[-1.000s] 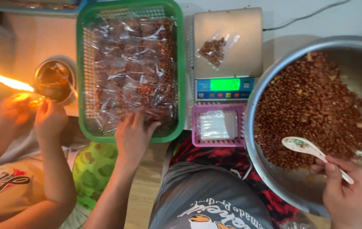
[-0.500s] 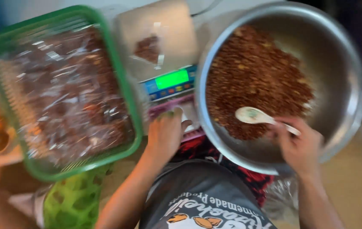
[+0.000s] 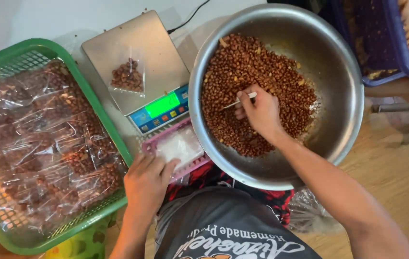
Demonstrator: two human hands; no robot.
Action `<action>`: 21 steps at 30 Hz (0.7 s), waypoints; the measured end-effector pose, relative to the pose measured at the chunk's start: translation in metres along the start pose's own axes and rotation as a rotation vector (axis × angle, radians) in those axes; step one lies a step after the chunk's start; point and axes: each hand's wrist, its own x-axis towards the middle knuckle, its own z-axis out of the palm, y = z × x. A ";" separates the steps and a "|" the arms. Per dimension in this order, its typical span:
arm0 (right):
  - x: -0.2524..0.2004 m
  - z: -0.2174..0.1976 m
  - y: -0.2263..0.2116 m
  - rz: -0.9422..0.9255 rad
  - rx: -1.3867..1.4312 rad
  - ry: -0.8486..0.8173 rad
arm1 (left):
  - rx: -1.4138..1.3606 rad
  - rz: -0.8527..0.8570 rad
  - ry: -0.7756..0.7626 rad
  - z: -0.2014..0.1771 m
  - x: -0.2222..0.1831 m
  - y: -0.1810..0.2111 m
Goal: Scooping roasted peanuts from a large bowl into small plastic bags and weighing them on a digital scale for portioning.
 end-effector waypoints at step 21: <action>-0.110 -0.123 0.007 -0.041 0.441 0.244 | -1.421 -0.594 -0.274 0.052 0.105 0.105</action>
